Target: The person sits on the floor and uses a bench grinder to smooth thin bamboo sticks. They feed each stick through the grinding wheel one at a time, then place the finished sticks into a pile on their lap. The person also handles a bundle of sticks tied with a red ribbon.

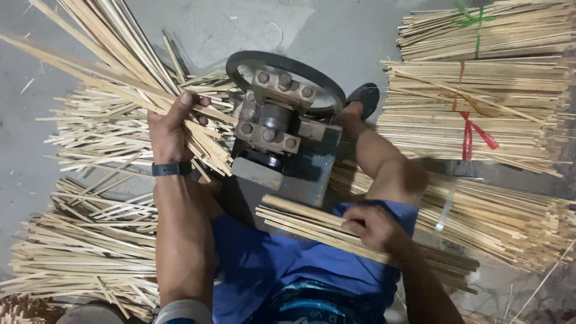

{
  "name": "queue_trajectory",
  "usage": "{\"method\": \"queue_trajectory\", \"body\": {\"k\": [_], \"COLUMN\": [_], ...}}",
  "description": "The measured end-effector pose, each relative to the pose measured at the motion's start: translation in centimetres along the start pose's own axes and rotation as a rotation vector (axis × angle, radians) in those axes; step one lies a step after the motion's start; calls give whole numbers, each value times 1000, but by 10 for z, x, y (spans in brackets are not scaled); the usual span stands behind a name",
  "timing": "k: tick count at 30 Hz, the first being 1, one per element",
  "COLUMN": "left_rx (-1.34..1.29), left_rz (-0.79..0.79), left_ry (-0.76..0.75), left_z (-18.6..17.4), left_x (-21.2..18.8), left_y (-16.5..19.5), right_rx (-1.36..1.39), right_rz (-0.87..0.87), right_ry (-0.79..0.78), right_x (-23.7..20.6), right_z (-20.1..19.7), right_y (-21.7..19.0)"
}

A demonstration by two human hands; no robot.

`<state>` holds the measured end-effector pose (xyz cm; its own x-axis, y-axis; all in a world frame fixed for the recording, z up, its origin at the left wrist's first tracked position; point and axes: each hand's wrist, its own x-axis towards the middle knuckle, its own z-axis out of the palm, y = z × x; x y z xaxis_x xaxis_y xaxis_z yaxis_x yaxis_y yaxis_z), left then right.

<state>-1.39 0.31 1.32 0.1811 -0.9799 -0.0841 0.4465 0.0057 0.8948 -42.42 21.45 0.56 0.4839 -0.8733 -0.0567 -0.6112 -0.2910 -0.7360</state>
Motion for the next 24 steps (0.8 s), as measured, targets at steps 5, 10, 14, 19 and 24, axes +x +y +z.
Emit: {"method": "queue_trajectory", "body": {"k": [5,10,14,19,24], "left_rx": [-30,-96,-97,22,-47], "left_rz": [0,5,45,17,-37], "left_ry": [16,134,181,83,10], "left_z": [-1,-15,-30,-27,-9], "left_x": [1,8,12,11,3], "left_y": [-1,-6,-9,-6,-1], "right_rx": [49,-37,-20,-598,-512], "right_rz": [335,177,103,-24,-48], "right_ry": [100,387,480,447,559], "right_x": [4,-2,2,50,59], "right_z": [-19,-46,-63,-47,-26], "right_y": [20,36,37,17,-27]}}
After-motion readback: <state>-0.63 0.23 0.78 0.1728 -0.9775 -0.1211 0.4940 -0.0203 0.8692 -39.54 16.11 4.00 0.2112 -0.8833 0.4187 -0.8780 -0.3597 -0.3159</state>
